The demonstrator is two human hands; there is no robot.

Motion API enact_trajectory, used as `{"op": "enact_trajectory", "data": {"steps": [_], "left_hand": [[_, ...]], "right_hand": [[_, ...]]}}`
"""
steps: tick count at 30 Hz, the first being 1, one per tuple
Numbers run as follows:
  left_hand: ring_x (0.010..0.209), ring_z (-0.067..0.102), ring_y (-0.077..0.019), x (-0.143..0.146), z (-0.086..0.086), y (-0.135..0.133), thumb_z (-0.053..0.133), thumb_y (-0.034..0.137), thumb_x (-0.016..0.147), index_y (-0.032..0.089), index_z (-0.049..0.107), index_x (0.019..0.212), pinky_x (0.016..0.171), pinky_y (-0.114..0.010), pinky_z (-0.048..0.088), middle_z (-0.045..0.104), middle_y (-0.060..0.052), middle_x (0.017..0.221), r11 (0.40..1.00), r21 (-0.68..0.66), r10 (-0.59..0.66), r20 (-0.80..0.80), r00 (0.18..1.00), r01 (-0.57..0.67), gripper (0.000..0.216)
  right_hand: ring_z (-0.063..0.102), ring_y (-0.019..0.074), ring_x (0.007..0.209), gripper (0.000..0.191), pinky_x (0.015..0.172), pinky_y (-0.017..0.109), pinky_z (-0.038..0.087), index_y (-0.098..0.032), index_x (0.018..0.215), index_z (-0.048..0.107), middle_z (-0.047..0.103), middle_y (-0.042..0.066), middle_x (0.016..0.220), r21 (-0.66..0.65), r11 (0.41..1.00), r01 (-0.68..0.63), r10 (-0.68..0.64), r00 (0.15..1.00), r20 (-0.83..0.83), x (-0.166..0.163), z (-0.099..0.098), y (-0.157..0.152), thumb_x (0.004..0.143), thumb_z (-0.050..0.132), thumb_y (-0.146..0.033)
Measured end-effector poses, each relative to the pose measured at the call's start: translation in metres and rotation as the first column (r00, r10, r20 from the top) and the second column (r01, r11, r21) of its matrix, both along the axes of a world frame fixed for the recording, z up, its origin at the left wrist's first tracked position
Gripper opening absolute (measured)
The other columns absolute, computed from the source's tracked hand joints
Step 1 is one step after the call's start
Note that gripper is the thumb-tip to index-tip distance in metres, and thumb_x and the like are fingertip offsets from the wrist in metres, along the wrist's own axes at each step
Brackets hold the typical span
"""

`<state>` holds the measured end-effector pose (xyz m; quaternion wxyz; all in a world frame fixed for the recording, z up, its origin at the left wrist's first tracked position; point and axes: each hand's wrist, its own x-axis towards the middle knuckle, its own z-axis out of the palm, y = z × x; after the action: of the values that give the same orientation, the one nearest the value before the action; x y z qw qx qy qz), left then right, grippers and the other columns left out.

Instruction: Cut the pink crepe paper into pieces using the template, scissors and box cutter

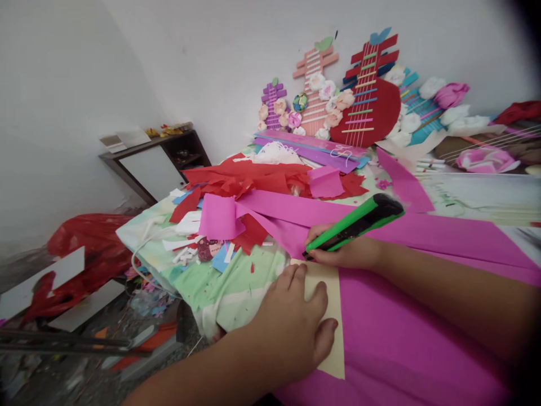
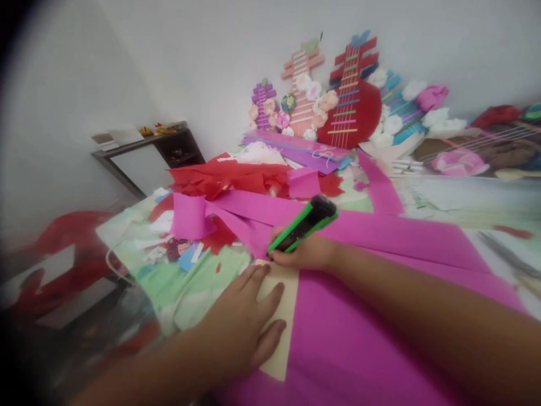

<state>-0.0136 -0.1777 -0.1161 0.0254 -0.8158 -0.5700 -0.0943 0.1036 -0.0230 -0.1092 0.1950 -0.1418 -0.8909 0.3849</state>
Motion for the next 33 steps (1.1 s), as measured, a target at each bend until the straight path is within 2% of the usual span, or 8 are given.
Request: {"op": "enact_trajectory", "data": {"steps": [6,12,15,25,29,33], "left_hand": [[0.114,0.037,-0.0364,0.0002,0.0007,0.0,0.042,0.041,0.08,0.012,0.051,0.113,0.085,-0.051,0.038,0.043,-0.022,0.122,1.0,-0.003,0.009,0.007,1.0,-0.009,0.045],[0.112,0.04,-0.0362,0.0013,0.0018,-0.0004,0.042,0.04,0.08,0.011,0.052,0.113,0.087,-0.051,0.036,0.045,-0.024,0.121,1.0,0.0,0.004,-0.013,1.0,-0.004,0.045],[0.112,0.04,-0.036,0.0016,0.0018,-0.001,0.041,0.04,0.08,0.011,0.052,0.114,0.087,-0.05,0.037,0.045,-0.023,0.12,1.0,-0.001,-0.003,-0.019,1.0,0.003,0.046],[0.113,0.039,-0.0348,0.0015,0.0005,0.0002,0.042,0.039,0.079,0.011,0.053,0.111,0.086,-0.05,0.038,0.044,-0.022,0.122,1.0,0.001,0.01,0.011,1.0,-0.01,0.043],[0.112,0.04,-0.0345,0.0015,0.0007,-0.0002,0.043,0.039,0.079,0.012,0.052,0.112,0.086,-0.05,0.038,0.046,-0.021,0.12,1.0,0.006,0.01,0.001,1.0,-0.01,0.043],[0.111,0.041,-0.0363,0.0017,0.0014,-0.0004,0.041,0.04,0.08,0.012,0.052,0.113,0.086,-0.051,0.037,0.045,-0.023,0.12,1.0,0.007,0.009,-0.013,1.0,-0.009,0.044]], "right_hand": [[0.053,0.0079,0.063,0.005,0.061,0.019,0.044,-0.015,0.072,0.054,0.057,0.0,0.068,0.025,0.995,-0.096,0.096,0.995,-0.002,-0.0025,0.0009,0.0013,0.07,0.051,-0.018],[0.055,0.0087,0.064,0.006,0.059,0.02,0.046,-0.015,0.072,0.054,0.058,0.0,0.07,-0.086,0.996,-0.025,0.021,0.999,-0.045,0.0007,-0.0011,0.0039,0.07,0.051,-0.02],[0.055,0.0087,0.063,0.006,0.058,0.02,0.046,-0.015,0.071,0.053,0.058,0.0,0.068,-0.116,0.993,-0.032,0.028,0.999,-0.036,0.0011,0.001,0.0037,0.069,0.052,-0.02],[0.052,0.0078,0.062,0.006,0.058,0.019,0.044,-0.015,0.071,0.052,0.056,0.0,0.068,-0.036,0.995,-0.092,0.092,0.996,0.017,-0.0002,-0.0001,0.0057,0.07,0.051,-0.021],[0.056,0.0091,0.064,0.008,0.059,0.02,0.046,-0.015,0.073,0.054,0.06,0.0,0.069,-0.129,0.991,-0.03,0.028,0.999,-0.019,0.0031,0.0007,0.0069,0.07,0.052,-0.022],[0.058,0.0101,0.064,0.008,0.06,0.021,0.047,-0.015,0.072,0.054,0.062,0.001,0.07,-0.196,0.981,-0.015,0.021,0.999,0.029,0.0056,0.0029,0.0074,0.069,0.053,-0.022]]}}
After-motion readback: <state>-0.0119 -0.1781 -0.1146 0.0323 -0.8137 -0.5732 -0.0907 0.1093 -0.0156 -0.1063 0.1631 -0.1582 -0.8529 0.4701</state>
